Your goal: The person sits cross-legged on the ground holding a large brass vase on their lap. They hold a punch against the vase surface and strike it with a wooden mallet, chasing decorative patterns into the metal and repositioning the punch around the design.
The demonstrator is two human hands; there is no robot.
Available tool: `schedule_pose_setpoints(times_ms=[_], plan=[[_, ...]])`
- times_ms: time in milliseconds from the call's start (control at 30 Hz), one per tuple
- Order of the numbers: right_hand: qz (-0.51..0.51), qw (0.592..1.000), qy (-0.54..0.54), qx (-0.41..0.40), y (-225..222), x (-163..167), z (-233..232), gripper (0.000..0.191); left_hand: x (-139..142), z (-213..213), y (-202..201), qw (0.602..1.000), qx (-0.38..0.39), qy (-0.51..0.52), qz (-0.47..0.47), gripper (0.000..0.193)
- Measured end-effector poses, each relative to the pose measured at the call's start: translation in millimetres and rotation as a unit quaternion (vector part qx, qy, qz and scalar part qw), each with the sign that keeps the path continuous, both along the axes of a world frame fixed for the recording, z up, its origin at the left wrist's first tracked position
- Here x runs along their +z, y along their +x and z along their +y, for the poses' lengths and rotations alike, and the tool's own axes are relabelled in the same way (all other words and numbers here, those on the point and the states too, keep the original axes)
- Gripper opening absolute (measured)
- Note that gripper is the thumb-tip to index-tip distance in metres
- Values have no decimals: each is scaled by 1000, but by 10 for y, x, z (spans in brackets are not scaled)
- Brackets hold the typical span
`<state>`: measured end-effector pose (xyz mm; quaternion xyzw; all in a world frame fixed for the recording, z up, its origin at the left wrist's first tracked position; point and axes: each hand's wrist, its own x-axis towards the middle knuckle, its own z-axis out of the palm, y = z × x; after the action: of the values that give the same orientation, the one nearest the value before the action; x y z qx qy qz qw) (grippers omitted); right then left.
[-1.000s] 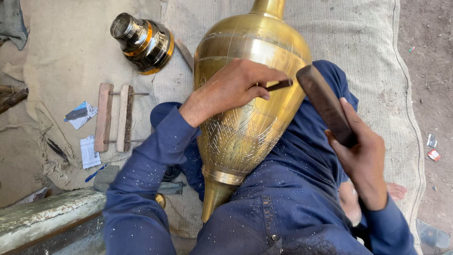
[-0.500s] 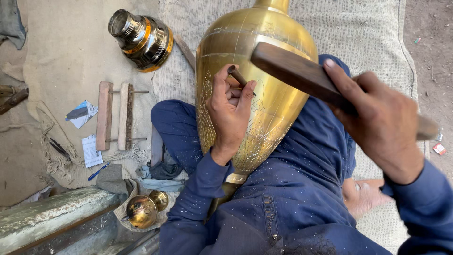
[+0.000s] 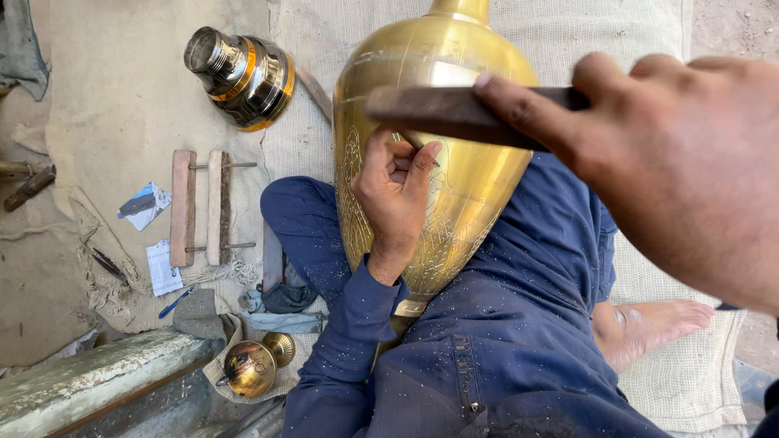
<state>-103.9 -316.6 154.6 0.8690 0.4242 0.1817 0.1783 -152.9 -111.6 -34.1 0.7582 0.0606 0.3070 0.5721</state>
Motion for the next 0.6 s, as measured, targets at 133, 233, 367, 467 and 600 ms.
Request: schedule_pose_setpoints(times_ms=[133, 233, 367, 467, 600], plan=[[31, 997, 68, 1, 12, -65, -31, 68, 31, 35, 10, 1000, -15, 17, 16, 46], [48, 997, -19, -63, 45, -203, -76, 70, 42, 82, 38, 998, -29, 53, 19, 46], [130, 973, 184, -40, 87, -401, -251, 66, 65, 163, 121, 992, -75, 100, 31, 48], [141, 976, 151, -75, 89, -573, -374, 74, 99, 207, 168, 985, -116, 118, 39, 52], [200, 957, 177, -115, 42, -711, -522, 78, 161, 256, 234, 978, -146, 133, 71, 53]])
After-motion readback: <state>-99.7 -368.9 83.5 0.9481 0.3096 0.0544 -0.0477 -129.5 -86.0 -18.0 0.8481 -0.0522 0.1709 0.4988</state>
